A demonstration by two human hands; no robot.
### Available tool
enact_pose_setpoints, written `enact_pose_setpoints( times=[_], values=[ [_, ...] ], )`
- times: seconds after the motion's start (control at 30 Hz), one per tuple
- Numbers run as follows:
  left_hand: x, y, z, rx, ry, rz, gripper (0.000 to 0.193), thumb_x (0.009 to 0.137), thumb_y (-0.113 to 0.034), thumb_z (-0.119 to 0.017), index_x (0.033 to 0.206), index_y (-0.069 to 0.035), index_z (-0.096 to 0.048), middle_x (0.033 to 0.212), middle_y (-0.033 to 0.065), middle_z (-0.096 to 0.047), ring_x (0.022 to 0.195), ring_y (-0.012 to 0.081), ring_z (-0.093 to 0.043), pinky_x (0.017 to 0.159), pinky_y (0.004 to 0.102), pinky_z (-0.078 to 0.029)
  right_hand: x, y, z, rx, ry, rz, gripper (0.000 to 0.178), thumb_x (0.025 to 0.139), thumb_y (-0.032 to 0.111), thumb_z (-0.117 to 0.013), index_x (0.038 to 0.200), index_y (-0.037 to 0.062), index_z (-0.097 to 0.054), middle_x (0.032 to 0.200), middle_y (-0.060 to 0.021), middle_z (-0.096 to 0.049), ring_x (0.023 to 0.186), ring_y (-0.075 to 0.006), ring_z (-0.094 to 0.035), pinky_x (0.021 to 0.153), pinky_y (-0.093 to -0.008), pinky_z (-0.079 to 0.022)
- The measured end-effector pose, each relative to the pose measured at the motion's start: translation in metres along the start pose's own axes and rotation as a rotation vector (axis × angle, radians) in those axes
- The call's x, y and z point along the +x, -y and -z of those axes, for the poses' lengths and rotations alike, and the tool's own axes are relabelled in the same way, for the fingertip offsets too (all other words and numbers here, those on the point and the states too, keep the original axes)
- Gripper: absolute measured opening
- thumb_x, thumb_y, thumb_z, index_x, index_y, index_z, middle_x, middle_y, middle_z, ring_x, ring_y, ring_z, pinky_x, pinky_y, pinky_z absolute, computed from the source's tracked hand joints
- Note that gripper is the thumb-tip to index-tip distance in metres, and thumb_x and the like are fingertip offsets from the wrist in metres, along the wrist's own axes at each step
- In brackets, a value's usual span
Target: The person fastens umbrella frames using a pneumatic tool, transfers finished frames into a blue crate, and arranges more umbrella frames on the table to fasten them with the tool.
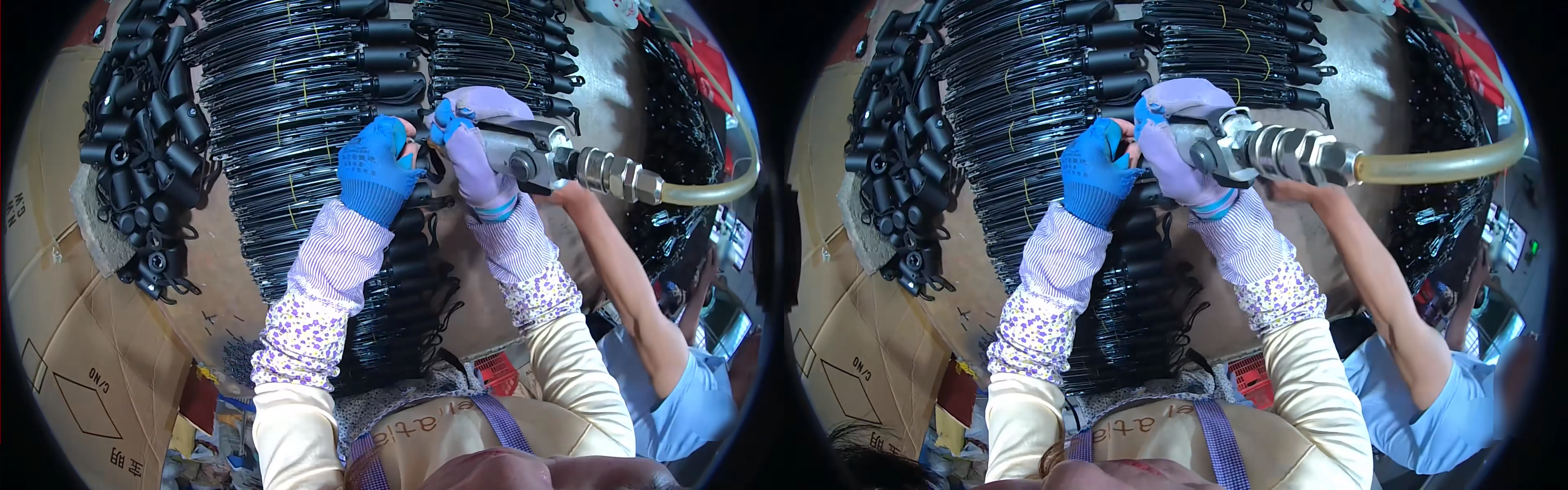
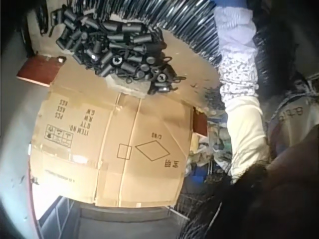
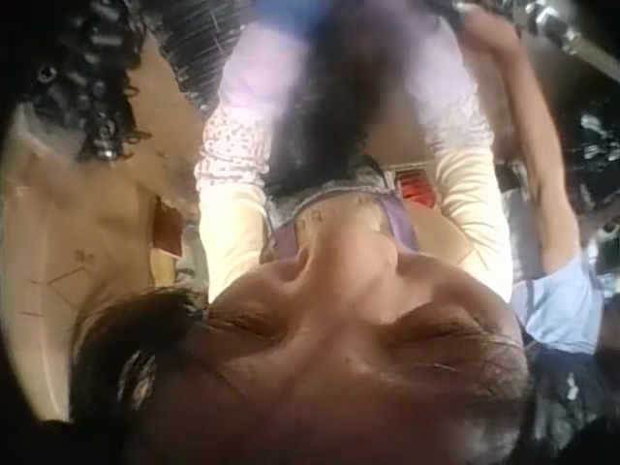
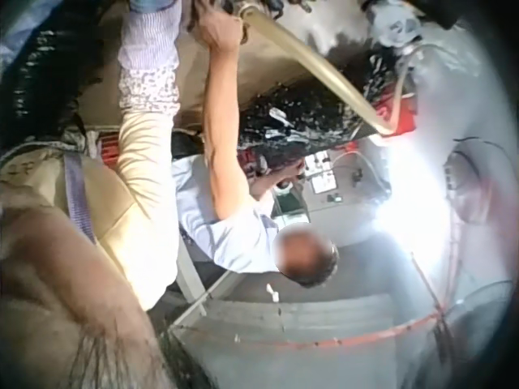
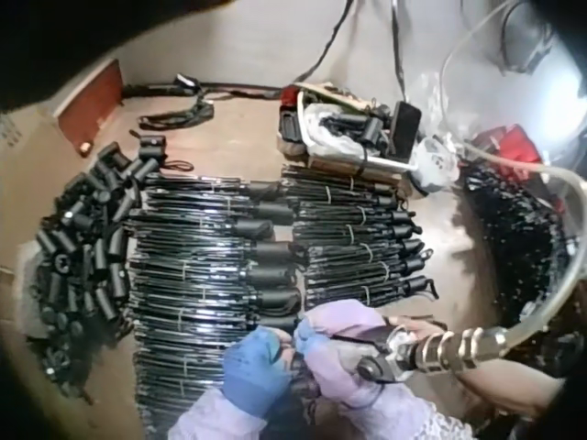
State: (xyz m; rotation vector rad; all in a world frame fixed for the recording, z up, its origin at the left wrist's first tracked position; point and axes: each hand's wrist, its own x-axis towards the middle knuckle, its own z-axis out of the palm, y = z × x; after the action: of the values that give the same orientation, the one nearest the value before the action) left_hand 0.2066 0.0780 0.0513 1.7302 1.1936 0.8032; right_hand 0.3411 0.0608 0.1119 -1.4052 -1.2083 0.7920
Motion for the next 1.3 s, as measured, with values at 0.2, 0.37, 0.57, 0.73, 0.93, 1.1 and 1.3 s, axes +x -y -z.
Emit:
enact_pose_setpoints(
  times=[0.2,0.37,0.57,0.73,0.93,1.1,1.3],
  values=[
    [0.006,0.002,-0.004,0.079,0.019,-0.065,0.016,0.075,-0.003,-0.067,0.091,-0.007,-0.066,0.086,0.0047,-0.064,0.067,0.0216,-0.061,0.064,0.0318,-0.05,0.014,-0.005,0.0,-0.037,0.001,0.22,0.006,0.085,0.005,-0.065,0.083,0.0007,-0.068,0.074,-0.0044,-0.066,0.06,-0.0111,-0.057,0.059,-0.0228,-0.049],
    [0.008,0.002,-0.003,0.017,0.029,-0.056,0.011,0.076,-0.003,-0.067,0.086,-0.007,-0.066,0.084,0.0046,-0.063,0.066,0.0213,-0.061,0.064,0.0313,-0.05,0.017,-0.011,0.007,-0.105,0.089,0.257,0.008,0.085,0.005,-0.064,0.08,0.0004,-0.068,0.069,-0.0045,-0.065,0.057,-0.0116,-0.057,0.057,-0.0227,-0.049],
    [0.009,-0.005,0.0,-0.03,-0.012,-0.049,0.008,0.076,-0.003,-0.067,0.083,-0.006,-0.065,0.083,0.0049,-0.064,0.065,0.0213,-0.06,0.062,0.0308,-0.05,0.009,-0.013,0.003,0.004,-0.012,0.174,0.007,0.086,0.006,-0.063,0.086,0.0003,-0.068,0.076,-0.0062,-0.066,0.063,-0.012,-0.058,0.059,-0.0227,-0.048],
    [0.007,-0.004,0.005,0.042,-0.022,-0.104,0.011,0.076,-0.003,-0.07,0.087,-0.004,-0.068,0.083,0.005,-0.067,0.066,0.0164,-0.061,0.062,0.0263,-0.05,0.004,-0.017,0.007,0.042,-0.099,-0.043,0.01,0.087,0.006,-0.061,0.094,0.0008,-0.066,0.086,-0.0082,-0.066,0.072,-0.0124,-0.06,0.064,-0.0214,-0.048],
    [-0.01,-0.008,0.018,-0.08,0.004,-0.094,0.01,0.074,-0.003,-0.069,0.083,-0.006,-0.065,0.083,0.0041,-0.064,0.064,0.021,-0.059,0.061,0.0305,-0.049,-0.007,0.031,0.014,0.418,0.04,-0.027,0.008,0.088,0.005,-0.058,0.095,0.0023,-0.063,0.088,-0.0062,-0.062,0.074,-0.0108,-0.056,0.065,-0.0197,-0.046],
    [-0.026,0.002,0.021,0.057,0.139,-0.21,0.02,0.07,-0.006,-0.073,0.088,-0.007,-0.066,0.087,0.0037,-0.063,0.067,0.021,-0.059,0.063,0.0317,-0.048,-0.031,0.032,-0.005,0.43,-0.002,-0.266,0.004,0.088,0.005,-0.057,0.09,0.0039,-0.061,0.082,-0.0029,-0.059,0.068,-0.0092,-0.051,0.062,-0.0182,-0.043],
    [-0.034,0.003,0.026,0.285,0.165,-0.323,0.037,0.065,-0.011,-0.077,0.1,-0.01,-0.064,0.091,0.0032,-0.059,0.07,0.0208,-0.057,0.063,0.0334,-0.047,-0.033,0.025,-0.011,0.467,0.051,-0.185,0.004,0.088,0.005,-0.056,0.089,0.0043,-0.06,0.079,-0.0015,-0.058,0.065,-0.0083,-0.049,0.06,-0.0175,-0.04]
  ],
)
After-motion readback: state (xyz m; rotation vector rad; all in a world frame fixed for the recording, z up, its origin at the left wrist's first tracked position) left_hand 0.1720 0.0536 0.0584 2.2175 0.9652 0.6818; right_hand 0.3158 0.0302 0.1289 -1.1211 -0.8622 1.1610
